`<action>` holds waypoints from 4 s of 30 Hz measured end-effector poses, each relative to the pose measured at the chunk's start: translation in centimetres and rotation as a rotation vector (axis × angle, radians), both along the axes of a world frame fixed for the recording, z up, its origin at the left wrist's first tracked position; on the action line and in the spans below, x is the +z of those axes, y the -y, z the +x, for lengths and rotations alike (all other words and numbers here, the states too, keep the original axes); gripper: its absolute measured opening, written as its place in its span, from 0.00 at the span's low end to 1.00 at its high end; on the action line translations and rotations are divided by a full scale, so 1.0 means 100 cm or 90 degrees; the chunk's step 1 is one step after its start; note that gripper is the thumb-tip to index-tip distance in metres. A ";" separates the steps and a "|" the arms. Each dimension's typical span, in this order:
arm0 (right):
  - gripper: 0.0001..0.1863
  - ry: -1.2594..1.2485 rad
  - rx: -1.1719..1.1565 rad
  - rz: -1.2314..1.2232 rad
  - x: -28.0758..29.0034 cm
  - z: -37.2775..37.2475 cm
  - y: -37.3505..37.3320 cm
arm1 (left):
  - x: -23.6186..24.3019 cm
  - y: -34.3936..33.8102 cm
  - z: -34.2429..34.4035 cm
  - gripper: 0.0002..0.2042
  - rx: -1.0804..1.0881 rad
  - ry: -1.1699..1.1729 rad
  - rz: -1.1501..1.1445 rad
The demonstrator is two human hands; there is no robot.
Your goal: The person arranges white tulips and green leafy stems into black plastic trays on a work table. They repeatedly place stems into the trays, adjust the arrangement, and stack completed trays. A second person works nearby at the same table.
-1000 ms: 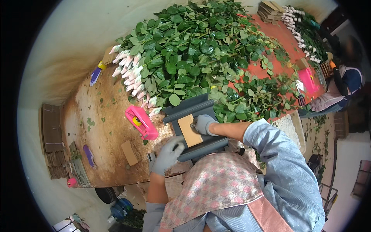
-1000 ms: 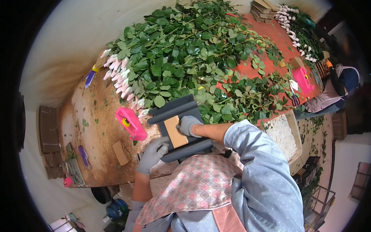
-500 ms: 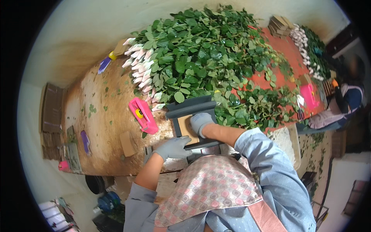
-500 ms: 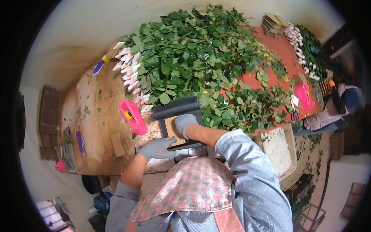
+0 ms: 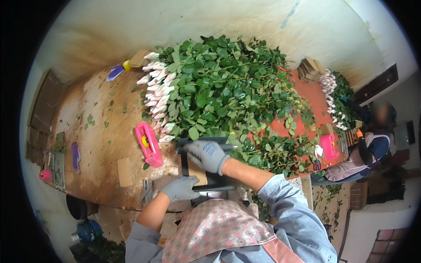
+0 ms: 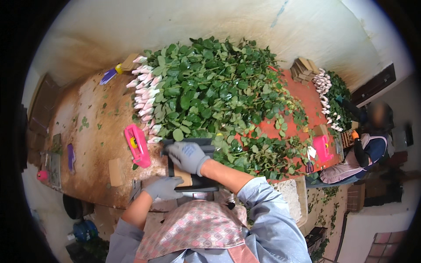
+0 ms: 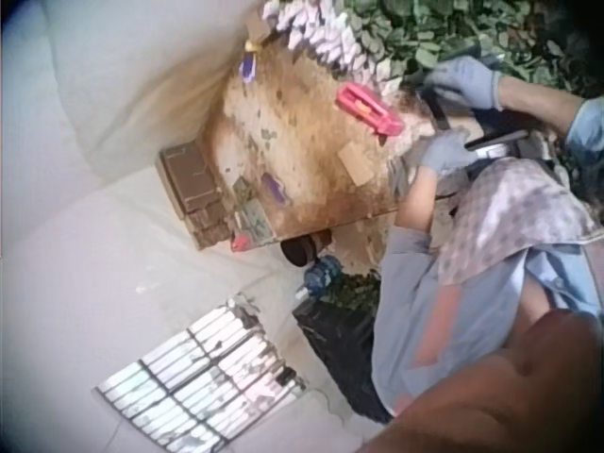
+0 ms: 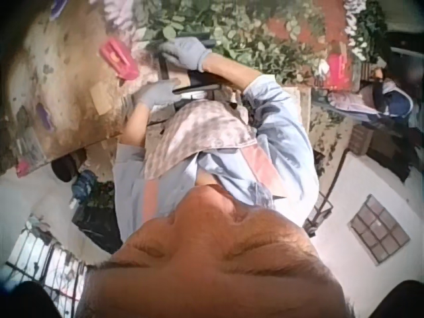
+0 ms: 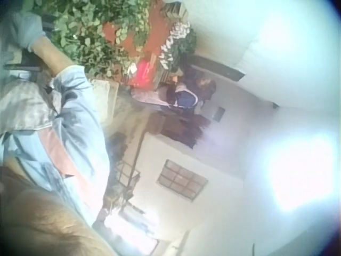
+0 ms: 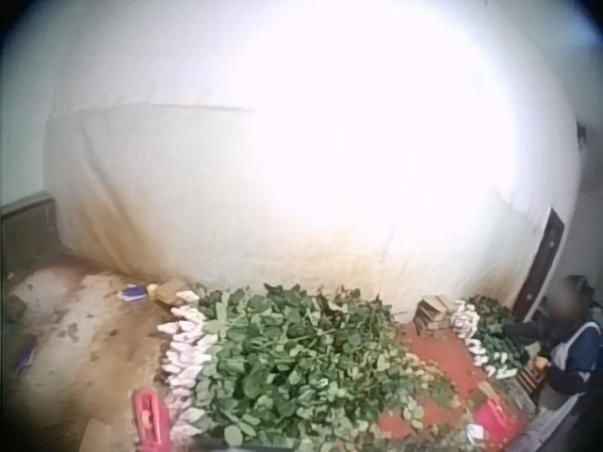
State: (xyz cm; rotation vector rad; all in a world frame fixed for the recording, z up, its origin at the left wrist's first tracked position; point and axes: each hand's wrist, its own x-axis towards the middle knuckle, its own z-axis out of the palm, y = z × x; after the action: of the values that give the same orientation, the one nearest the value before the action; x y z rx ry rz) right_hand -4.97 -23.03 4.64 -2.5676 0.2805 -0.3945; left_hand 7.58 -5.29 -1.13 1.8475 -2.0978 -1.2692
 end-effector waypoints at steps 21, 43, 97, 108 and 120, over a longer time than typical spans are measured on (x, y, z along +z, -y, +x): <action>0.14 -0.160 -0.275 -0.430 0.006 -0.026 0.168 | 0.021 0.006 -0.005 0.31 0.024 -0.020 0.030; 0.14 -0.128 -0.100 -0.274 0.219 0.036 0.193 | 0.014 0.004 -0.003 0.30 0.021 0.018 0.061; 0.13 -0.484 -0.143 -0.389 -0.009 -0.170 0.010 | 0.010 0.004 -0.006 0.30 0.054 -0.042 0.036; 0.14 -0.672 -0.184 -0.431 0.020 -0.132 -0.007 | 0.014 0.004 -0.007 0.30 0.069 -0.043 0.030; 0.16 -0.347 0.126 -0.001 -0.062 -0.032 -0.022 | 0.028 0.015 0.026 0.28 -0.038 -0.272 0.099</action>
State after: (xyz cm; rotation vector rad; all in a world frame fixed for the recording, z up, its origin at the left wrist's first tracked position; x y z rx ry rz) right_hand -8.22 -20.82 -1.57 -2.6277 0.2100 0.3852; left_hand 10.13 -6.81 1.64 1.4034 -1.8794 -1.7036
